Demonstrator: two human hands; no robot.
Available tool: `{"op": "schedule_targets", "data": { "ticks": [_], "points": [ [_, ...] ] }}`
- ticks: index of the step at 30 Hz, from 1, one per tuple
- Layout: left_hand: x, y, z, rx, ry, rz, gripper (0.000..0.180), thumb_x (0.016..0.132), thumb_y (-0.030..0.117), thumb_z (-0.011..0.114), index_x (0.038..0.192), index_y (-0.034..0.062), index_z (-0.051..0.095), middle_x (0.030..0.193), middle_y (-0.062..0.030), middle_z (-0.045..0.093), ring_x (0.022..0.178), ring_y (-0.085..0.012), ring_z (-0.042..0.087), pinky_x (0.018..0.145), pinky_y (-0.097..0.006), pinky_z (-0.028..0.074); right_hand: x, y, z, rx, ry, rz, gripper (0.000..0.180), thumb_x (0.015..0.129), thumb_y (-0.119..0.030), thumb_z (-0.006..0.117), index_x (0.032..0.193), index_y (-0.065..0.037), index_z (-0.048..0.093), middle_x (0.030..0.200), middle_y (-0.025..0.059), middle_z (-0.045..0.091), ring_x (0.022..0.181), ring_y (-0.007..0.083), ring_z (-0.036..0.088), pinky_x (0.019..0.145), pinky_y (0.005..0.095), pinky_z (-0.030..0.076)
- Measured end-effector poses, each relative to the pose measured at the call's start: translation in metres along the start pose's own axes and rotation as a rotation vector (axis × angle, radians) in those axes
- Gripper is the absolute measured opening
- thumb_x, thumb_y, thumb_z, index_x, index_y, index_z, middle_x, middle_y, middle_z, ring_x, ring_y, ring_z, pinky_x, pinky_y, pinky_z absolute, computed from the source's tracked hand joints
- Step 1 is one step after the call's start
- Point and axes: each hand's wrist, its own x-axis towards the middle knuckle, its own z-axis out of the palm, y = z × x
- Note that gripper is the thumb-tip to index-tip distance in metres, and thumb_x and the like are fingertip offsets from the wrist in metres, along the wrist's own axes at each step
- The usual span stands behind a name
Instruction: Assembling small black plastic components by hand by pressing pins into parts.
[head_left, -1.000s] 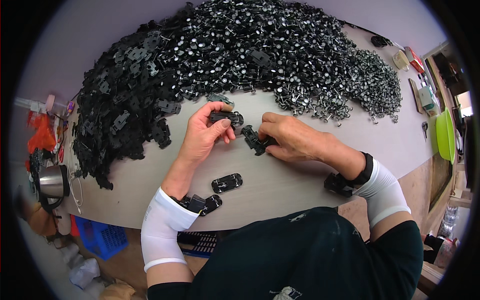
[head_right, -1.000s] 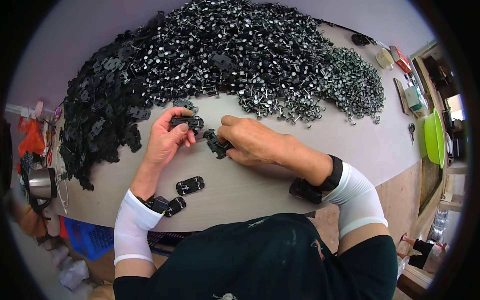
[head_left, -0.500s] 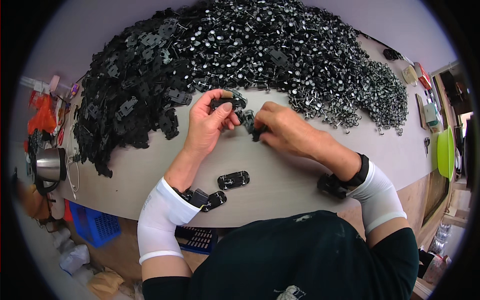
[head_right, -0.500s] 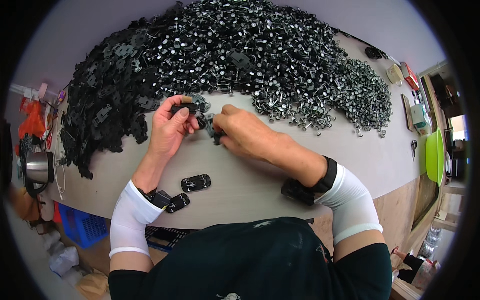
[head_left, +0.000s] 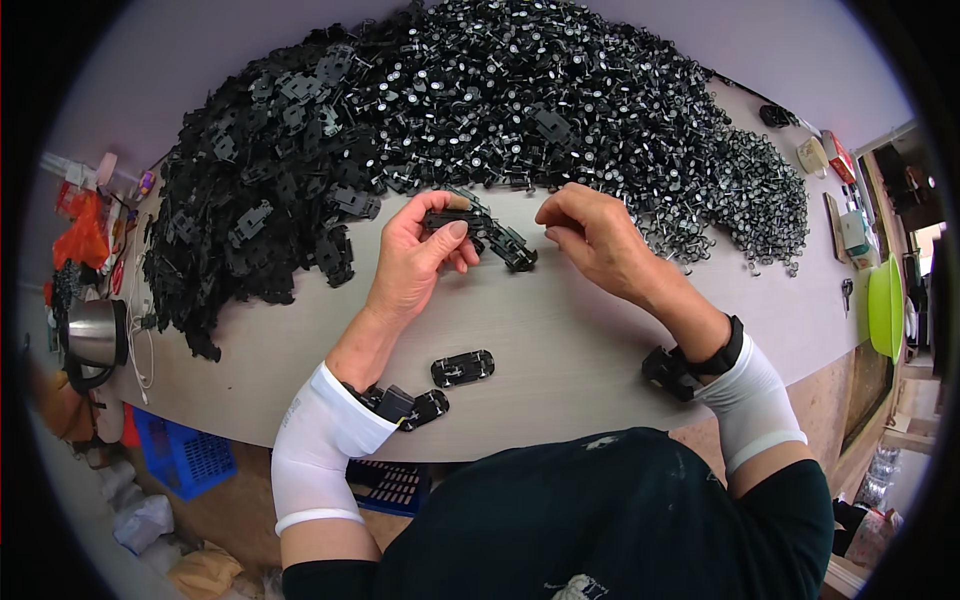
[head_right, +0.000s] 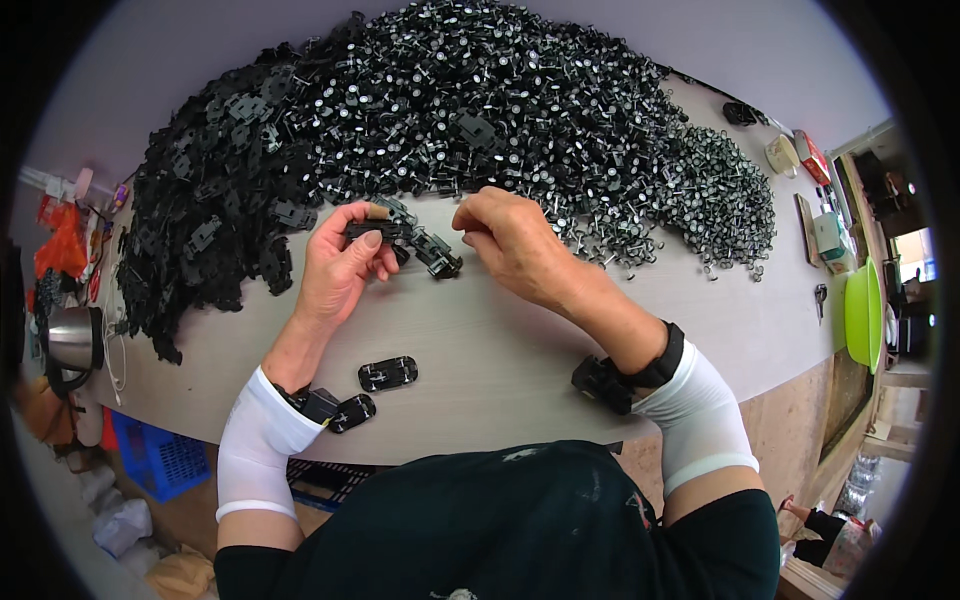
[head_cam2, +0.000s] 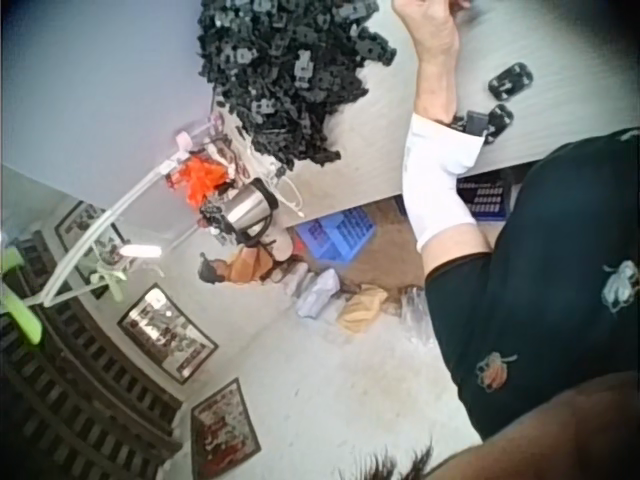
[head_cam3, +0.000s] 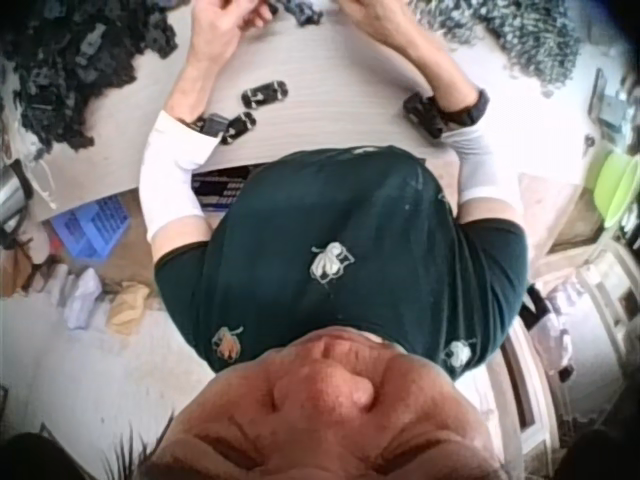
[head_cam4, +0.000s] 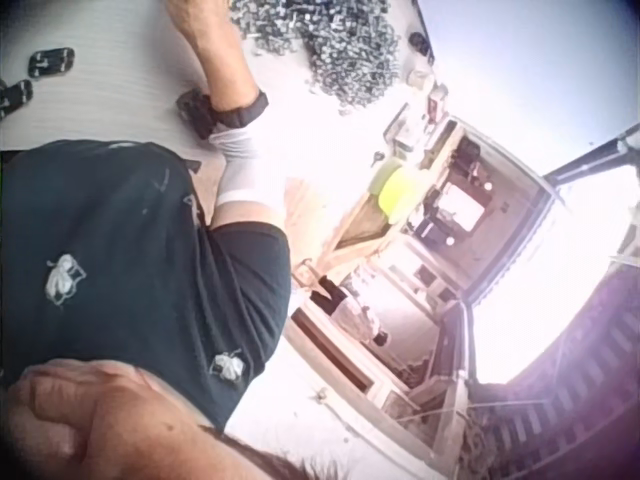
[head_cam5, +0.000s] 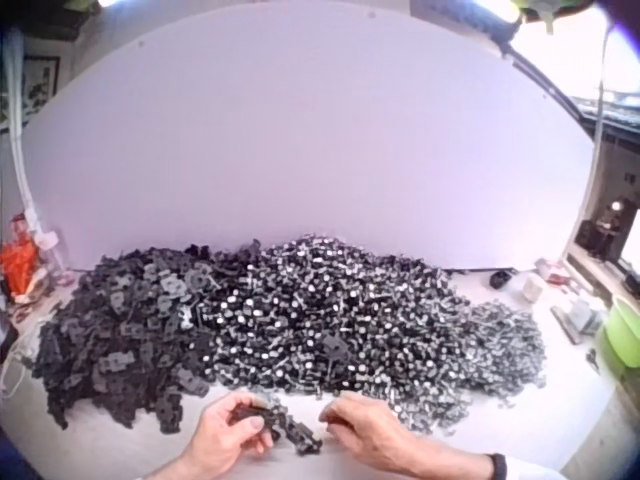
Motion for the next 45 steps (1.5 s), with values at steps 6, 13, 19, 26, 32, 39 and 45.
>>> {"op": "schedule_targets", "data": {
  "ticks": [6, 13, 19, 26, 32, 39, 45],
  "points": [
    [0.001, -0.003, -0.003, 0.011, -0.02, 0.006, 0.026, 0.088, 0.009, 0.061, 0.11, -0.0012, 0.053, 0.085, -0.0067, 0.061, 0.066, -0.013, 0.061, 0.054, -0.022, 0.047, -0.002, -0.013, 0.018, -0.236, -0.214, -0.089, 0.022, 0.074, 0.0, 0.066, 0.095, -0.003, 0.061, 0.094, 0.013, 0.055, 0.079, 0.0288, 0.06, 0.067, 0.0353, 0.05],
    [0.002, -0.003, -0.003, 0.009, -0.027, 0.011, 0.029, 0.087, 0.009, 0.062, 0.113, -0.0011, 0.051, 0.087, -0.0075, 0.061, 0.067, -0.0138, 0.061, 0.055, -0.022, 0.047, 0.002, -0.011, 0.016, 0.201, -0.152, 0.201, 0.018, 0.073, 0.001, 0.065, 0.09, 0.001, 0.06, 0.085, 0.0141, 0.055, 0.078, 0.0312, 0.058, 0.066, 0.0364, 0.05],
    [-0.002, 0.001, -0.002, 0.143, -0.063, 0.004, 0.032, 0.081, -0.002, 0.064, 0.111, -0.0015, 0.054, 0.085, -0.0071, 0.061, 0.066, -0.0137, 0.062, 0.055, -0.022, 0.049, -0.008, 0.0, 0.006, -0.241, -0.039, -0.217, 0.015, 0.075, -0.004, 0.069, 0.086, 0.002, 0.061, 0.084, 0.0125, 0.06, 0.069, 0.0198, 0.06, 0.056, 0.0338, 0.047],
    [-0.005, 0.003, 0.003, 0.085, -0.094, -0.037, 0.036, 0.079, -0.005, 0.065, 0.113, -0.0016, 0.054, 0.084, -0.0075, 0.063, 0.062, -0.0135, 0.061, 0.051, -0.022, 0.048, 0.017, -0.009, 0.021, 0.667, -0.155, 0.381, 0.013, 0.082, -0.005, 0.065, 0.093, 0.003, 0.064, 0.082, 0.0043, 0.064, 0.07, 0.0082, 0.058, 0.062, 0.0227, 0.048],
    [-0.005, 0.003, 0.004, -0.183, -0.05, -0.071, 0.041, 0.08, -0.003, 0.067, 0.117, -0.0028, 0.05, 0.083, -0.0096, 0.062, 0.065, -0.0164, 0.062, 0.054, -0.024, 0.049, 0.021, -0.016, 0.032, 0.674, -0.063, 0.367, 0.011, 0.081, -0.003, 0.064, 0.09, 0.003, 0.063, 0.081, 0.0045, 0.064, 0.073, 0.0085, 0.059, 0.066, 0.0225, 0.048],
    [-0.001, 0.005, 0.007, -0.381, -0.072, 0.032, 0.049, 0.08, 0.002, 0.069, 0.123, -0.002, 0.046, 0.104, -0.0114, 0.059, 0.078, -0.0182, 0.062, 0.063, -0.026, 0.05, 0.026, -0.007, 0.048, 0.803, 0.013, 0.247, 0.01, 0.079, -0.001, 0.064, 0.089, 0.003, 0.062, 0.083, 0.0049, 0.063, 0.076, 0.0097, 0.059, 0.068, 0.0245, 0.05],
    [0.0, -0.001, 0.003, -0.261, -0.02, 0.09, 0.053, 0.083, -0.001, 0.064, 0.131, -0.0012, 0.043, 0.112, -0.0112, 0.059, 0.084, -0.0155, 0.061, 0.067, -0.025, 0.05, 0.027, -0.017, 0.042, 0.472, 0.208, 0.036, 0.011, 0.076, -0.002, 0.067, 0.085, 0.001, 0.062, 0.076, 0.0044, 0.058, 0.069, 0.0124, 0.058, 0.062, 0.0273, 0.05]
  ]
}}
